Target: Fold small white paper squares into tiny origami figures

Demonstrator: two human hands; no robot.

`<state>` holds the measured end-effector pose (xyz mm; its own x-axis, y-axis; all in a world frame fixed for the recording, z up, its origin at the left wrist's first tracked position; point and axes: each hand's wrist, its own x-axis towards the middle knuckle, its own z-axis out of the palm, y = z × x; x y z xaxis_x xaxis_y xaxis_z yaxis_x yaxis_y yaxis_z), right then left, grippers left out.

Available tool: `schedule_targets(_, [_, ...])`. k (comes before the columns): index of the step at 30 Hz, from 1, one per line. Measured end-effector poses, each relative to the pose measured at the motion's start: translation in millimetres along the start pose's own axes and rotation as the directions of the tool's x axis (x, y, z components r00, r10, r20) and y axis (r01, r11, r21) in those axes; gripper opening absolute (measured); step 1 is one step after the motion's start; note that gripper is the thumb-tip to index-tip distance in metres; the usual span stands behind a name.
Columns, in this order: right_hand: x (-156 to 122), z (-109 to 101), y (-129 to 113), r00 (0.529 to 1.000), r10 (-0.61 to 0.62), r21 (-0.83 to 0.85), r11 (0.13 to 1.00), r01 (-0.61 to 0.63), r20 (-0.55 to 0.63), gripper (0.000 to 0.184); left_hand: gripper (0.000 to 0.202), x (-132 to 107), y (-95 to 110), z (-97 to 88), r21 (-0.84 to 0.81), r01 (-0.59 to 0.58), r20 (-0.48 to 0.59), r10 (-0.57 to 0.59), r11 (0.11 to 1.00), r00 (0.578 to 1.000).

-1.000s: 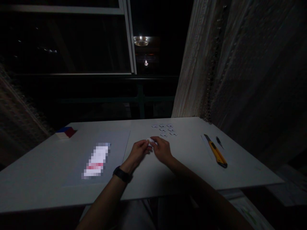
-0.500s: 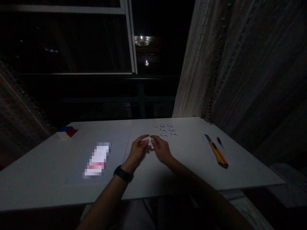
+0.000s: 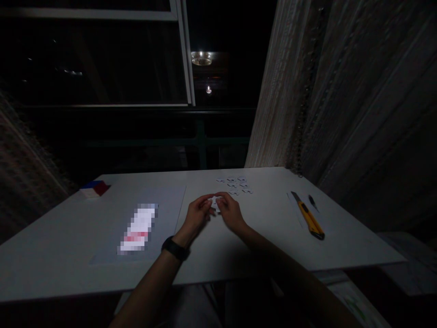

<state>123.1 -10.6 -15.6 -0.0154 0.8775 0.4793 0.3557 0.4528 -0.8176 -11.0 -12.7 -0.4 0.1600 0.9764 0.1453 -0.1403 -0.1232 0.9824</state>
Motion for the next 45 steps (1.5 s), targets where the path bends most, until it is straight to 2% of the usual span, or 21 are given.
schedule_targets(5, [0.4,0.4,-0.2,1.000,0.013,0.017,1.000,-0.013,-0.011,0.020,0.041,2.4,-0.6,2.4,0.054,-0.033,-0.039,0.035,0.998,0.999])
schedule_targets(14, [0.3,0.0,-2.0,1.000,0.023,0.023,0.999,-0.023,0.002,0.018,0.039,5.2,-5.2,-0.4,0.167,-0.125,-0.049,0.134,0.978,0.990])
schedule_targets(17, [0.6,-0.5,-3.6,1.000,0.027,0.086,0.996,-0.028,0.017,0.017,0.041,5.2,-3.3,-1.0,0.143,-0.101,-0.074,0.113,0.984,0.991])
schedule_targets(23, [6.8,-5.9,-5.6,0.998,0.004,0.341,0.940,-0.027,0.069,0.016,0.045,3.7,-0.1,-0.4,0.099,-0.047,-0.097,0.056,0.994,0.994])
schedule_targets(27, [9.6,-3.8,-0.7,0.996,0.077,0.373,0.924,-0.087,0.043,0.017,0.043,4.4,-3.2,1.3,0.092,-0.042,-0.070,0.049,0.995,0.996])
schedule_targets(33, [7.5,1.6,2.5,0.990,0.126,0.436,0.888,-0.144,0.071,0.020,0.042,5.5,-5.2,1.4,0.083,-0.048,-0.059,0.053,0.995,0.997])
schedule_targets(37, [6.8,3.2,5.2,0.986,0.154,0.413,0.895,-0.165,0.061,0.020,0.041,3.6,-2.2,3.6,0.060,-0.038,-0.063,0.042,0.997,0.997])
schedule_targets(41, [6.4,5.3,6.8,0.984,0.175,0.390,0.904,-0.173,0.031,0.018,0.051,2.5,-1.2,5.2,0.020,-0.014,-0.069,0.016,1.000,0.997])
schedule_targets(45, [5.6,5.6,3.6,0.971,0.235,0.494,0.840,-0.223,0.038,0.020,0.056,2.6,-2.9,4.9,0.011,-0.004,-0.055,0.005,1.000,0.998])
